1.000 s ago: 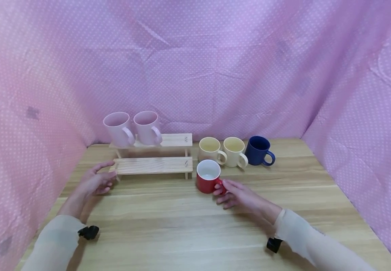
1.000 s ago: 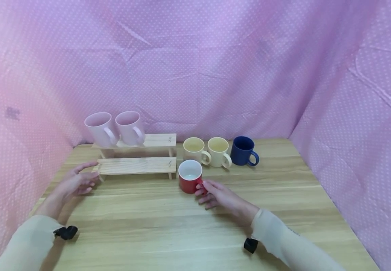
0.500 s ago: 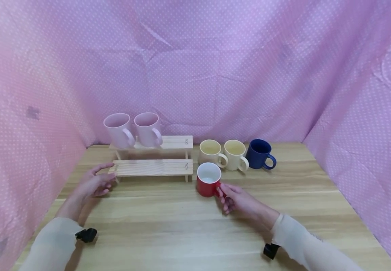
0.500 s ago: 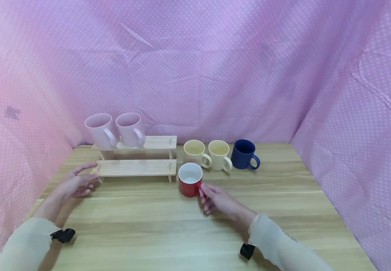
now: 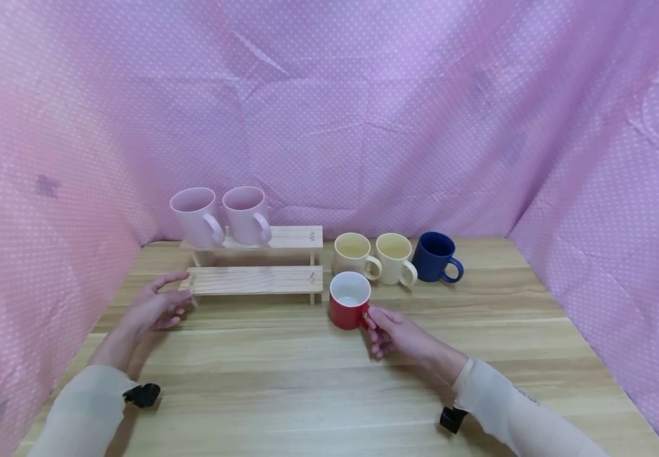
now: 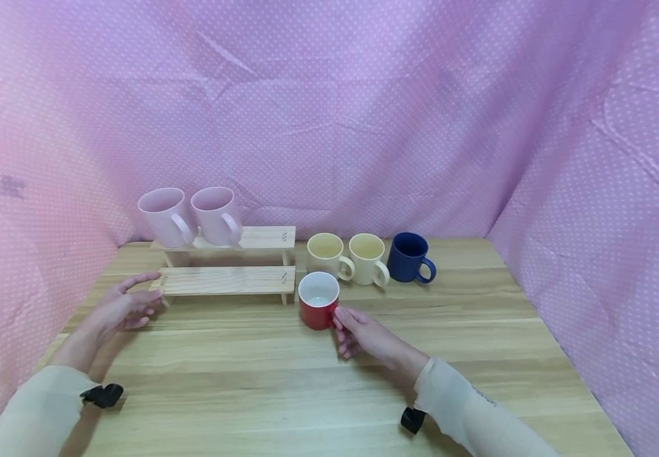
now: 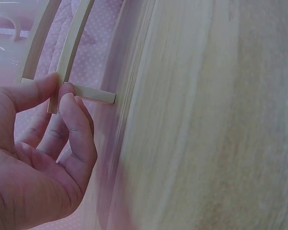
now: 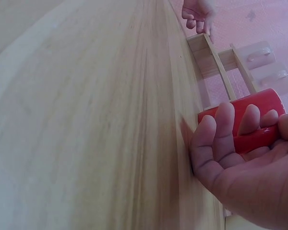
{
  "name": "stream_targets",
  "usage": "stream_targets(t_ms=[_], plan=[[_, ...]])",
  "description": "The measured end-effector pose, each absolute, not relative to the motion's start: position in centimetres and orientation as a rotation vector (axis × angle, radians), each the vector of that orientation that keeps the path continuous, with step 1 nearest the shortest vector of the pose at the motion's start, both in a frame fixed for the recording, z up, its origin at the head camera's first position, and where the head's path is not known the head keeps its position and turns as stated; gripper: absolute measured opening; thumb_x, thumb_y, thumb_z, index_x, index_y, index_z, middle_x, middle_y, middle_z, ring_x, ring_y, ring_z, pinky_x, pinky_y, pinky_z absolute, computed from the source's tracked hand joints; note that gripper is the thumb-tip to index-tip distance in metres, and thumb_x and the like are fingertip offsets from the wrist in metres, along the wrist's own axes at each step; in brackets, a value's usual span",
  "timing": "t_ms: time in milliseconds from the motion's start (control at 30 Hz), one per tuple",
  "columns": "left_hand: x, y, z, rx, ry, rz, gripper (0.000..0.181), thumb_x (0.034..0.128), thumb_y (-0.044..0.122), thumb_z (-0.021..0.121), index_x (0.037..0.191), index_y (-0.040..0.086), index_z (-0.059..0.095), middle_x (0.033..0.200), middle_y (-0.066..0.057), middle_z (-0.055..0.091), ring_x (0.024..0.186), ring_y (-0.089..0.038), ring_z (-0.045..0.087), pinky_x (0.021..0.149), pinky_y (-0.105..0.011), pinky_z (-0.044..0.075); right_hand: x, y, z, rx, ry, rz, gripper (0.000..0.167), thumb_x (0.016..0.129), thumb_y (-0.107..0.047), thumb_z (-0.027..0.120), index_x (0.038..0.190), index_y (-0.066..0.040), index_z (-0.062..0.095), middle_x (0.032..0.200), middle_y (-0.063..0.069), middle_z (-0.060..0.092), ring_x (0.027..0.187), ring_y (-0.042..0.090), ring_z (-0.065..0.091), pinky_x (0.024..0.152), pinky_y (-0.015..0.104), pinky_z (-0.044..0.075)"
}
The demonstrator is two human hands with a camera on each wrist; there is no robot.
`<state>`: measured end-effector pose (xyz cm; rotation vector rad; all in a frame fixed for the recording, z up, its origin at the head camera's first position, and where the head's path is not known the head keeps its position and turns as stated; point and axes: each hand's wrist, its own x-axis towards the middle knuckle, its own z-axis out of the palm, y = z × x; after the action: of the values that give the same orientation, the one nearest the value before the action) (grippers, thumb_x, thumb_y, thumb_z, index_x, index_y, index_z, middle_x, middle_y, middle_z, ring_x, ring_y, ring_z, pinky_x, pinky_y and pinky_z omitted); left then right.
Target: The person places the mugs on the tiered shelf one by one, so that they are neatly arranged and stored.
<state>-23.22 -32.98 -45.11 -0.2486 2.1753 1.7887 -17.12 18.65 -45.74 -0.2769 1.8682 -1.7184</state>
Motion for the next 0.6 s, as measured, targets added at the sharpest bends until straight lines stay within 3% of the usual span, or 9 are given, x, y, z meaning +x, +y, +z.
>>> stream_targets(t_ms=[133, 300, 600], plan=[[-23.36, -33.15, -45.2, -0.246, 2.178, 1.782, 0.052, 0.0953, 0.03, 0.074, 0.141, 0.032, 0.05, 0.091, 0.007, 0.074, 0.071, -0.008, 0.064, 0.06, -0.024, 0.059, -17.33, 18.63, -45.74, -0.282, 1.865, -1.713, 0.049, 0.111, -0.042, 0.038, 0.105, 0.006, 0.045, 0.086, 0.009, 0.054, 0.081, 0.028, 0.066, 0.076, 0.038, 0.059], [-23.41, -33.3, -45.05, -0.237, 2.172, 1.766, 0.059, 0.0951, 0.029, 0.075, 0.147, 0.028, 0.046, 0.092, 0.006, 0.074, 0.072, -0.008, 0.064, 0.061, -0.024, 0.059, -17.72, 18.82, -45.49, -0.296, 1.866, -1.676, 0.043, 0.111, -0.039, 0.038, 0.1, 0.001, 0.049, 0.089, 0.011, 0.058, 0.088, 0.03, 0.067, 0.08, 0.042, 0.06], [-23.29, -33.28, -45.01, -0.226, 2.178, 1.768, 0.058, 0.0955, 0.029, 0.074, 0.146, 0.028, 0.046, 0.094, 0.006, 0.074, 0.073, -0.008, 0.064, 0.062, -0.024, 0.059, -17.8, 18.94, -44.78, -0.289, 1.991, -1.593, 0.04, 0.111, -0.037, 0.042, 0.102, -0.001, 0.056, 0.105, 0.017, 0.067, 0.105, 0.033, 0.065, 0.091, 0.046, 0.057]])
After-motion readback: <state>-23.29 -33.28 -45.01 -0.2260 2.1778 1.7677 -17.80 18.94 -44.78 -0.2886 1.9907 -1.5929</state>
